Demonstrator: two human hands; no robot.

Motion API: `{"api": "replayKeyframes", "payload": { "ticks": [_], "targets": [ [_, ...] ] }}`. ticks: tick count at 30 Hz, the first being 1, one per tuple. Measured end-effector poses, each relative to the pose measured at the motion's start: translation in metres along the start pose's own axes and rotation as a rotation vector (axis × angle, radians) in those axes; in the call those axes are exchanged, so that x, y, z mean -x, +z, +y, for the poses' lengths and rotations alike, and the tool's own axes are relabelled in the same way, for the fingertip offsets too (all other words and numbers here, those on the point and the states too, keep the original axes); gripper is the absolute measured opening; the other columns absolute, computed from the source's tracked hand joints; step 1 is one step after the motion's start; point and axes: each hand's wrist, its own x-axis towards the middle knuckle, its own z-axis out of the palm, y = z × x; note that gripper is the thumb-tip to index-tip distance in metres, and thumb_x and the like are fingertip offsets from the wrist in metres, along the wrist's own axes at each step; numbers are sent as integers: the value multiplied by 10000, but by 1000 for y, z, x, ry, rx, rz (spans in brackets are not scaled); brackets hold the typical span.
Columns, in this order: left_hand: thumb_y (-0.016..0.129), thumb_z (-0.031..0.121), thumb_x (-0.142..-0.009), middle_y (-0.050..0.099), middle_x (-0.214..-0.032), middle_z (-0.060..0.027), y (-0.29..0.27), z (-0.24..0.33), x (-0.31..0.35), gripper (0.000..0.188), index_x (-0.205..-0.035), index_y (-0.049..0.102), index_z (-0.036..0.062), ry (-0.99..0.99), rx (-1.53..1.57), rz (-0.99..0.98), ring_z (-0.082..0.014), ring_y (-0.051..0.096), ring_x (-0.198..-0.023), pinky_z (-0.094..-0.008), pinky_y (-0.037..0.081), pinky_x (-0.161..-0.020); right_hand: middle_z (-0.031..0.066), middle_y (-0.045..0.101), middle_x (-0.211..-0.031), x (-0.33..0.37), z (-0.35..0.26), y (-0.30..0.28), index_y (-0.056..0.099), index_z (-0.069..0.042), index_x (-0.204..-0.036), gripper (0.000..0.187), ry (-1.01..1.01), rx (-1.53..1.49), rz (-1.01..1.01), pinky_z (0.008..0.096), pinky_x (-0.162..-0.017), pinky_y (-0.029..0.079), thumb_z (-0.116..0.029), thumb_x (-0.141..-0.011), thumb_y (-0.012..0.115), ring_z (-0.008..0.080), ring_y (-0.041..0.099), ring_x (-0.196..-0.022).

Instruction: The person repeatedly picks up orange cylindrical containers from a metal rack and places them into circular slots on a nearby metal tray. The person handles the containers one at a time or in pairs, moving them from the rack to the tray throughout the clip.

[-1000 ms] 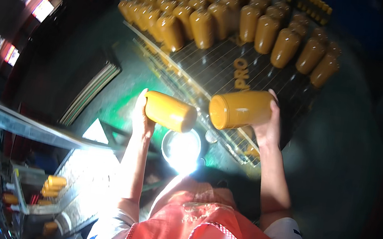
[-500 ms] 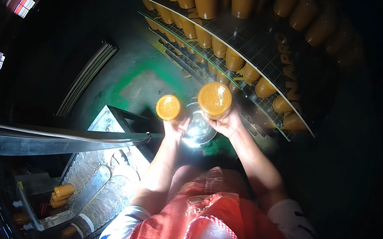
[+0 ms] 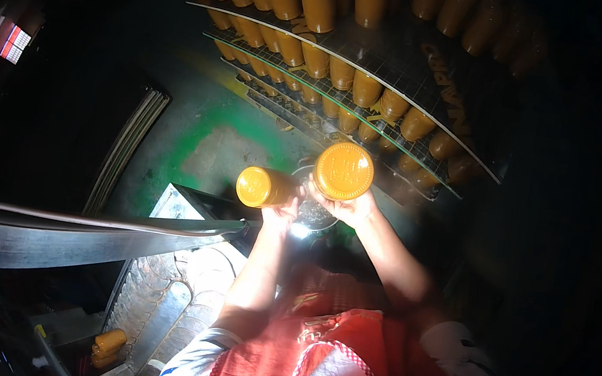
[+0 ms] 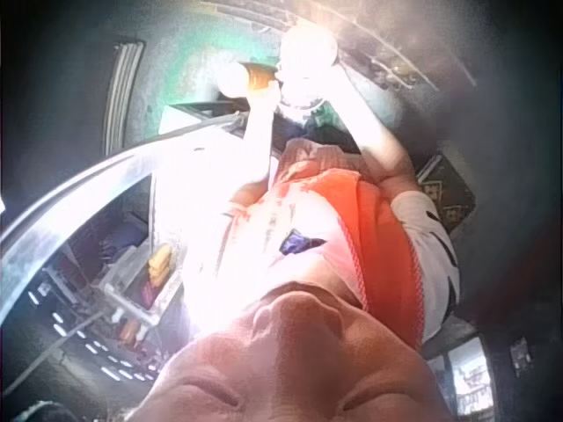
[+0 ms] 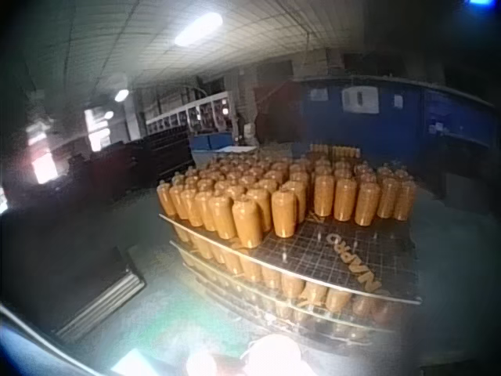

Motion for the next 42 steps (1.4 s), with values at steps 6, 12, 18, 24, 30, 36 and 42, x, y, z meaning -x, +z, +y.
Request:
{"api": "replayKeyframes", "payload": {
  "ticks": [6, 12, 18, 24, 30, 36, 42],
  "targets": [
    [568, 450, -933, 688, -1058, -147, 4, -64, 99, 438, -1107, 636, 54, -34, 137, 17, -330, 671, -935, -463, 614, -714, 187, 679, -1124, 89, 29, -78, 645, -67, -1153, 421, -78, -52, 14, 463, -770, 622, -417, -998, 469, 363, 677, -998],
    [692, 357, -895, 689, -1022, -106, -65, -58, 222, 411, -1143, 663, 31, 176, -418, -333, -229, 661, -945, -403, 563, -824, 236, 481, -1436, 184, 57, -228, 511, 23, -1357, 644, 78, -342, -236, 603, -941, 529, -439, -915, 592, 447, 486, -1276],
    [726, 340, -877, 702, -1014, -79, -45, 49, 427, 381, -1136, 716, 61, 881, -1168, 105, -177, 671, -910, -330, 546, -815, 148, 542, -1399, 288, 115, -290, 563, -174, -1357, 556, -56, -249, 190, 559, -993, 485, -545, -945, 510, 370, 533, -1246],
    [813, 264, -767, 674, -1166, -86, -107, 223, 564, 429, -1170, 728, 144, 1546, -1539, 815, -233, 652, -1076, -321, 507, -948, 91, 610, -1240, 273, 256, -180, 500, -195, -1391, 512, -347, 474, 293, 474, -951, 521, -503, -982, 470, 300, 611, -1117],
    [821, 216, -718, 560, -1331, -94, -252, 434, 691, 400, -1112, 759, 186, 1784, -1535, 1303, -317, 552, -1168, -401, 470, -998, 103, 600, -1259, 107, 541, 2, 446, -46, -1437, 534, -383, 889, -179, 363, -998, 473, -273, -969, 566, 239, 586, -1156],
    [809, 156, -728, 496, -1428, -129, -370, 549, 816, 374, -1098, 766, 191, 1734, -1560, 1293, -368, 457, -1260, -408, 418, -1064, 163, 473, -1411, 28, 910, 108, 720, -113, -1162, 402, -676, 1595, -777, 399, -1087, 385, -154, -768, 788, 326, 486, -1283],
    [756, 126, -779, 514, -1438, -165, -445, 493, 891, 382, -1157, 740, 181, 1634, -1551, 1197, -365, 464, -1273, -411, 395, -1090, 234, 439, -1422, -4, 1084, 16, 734, -226, -1171, 450, -656, 2083, -919, 471, -1081, 395, -167, -730, 800, 431, 439, -1274]
  ]
}}
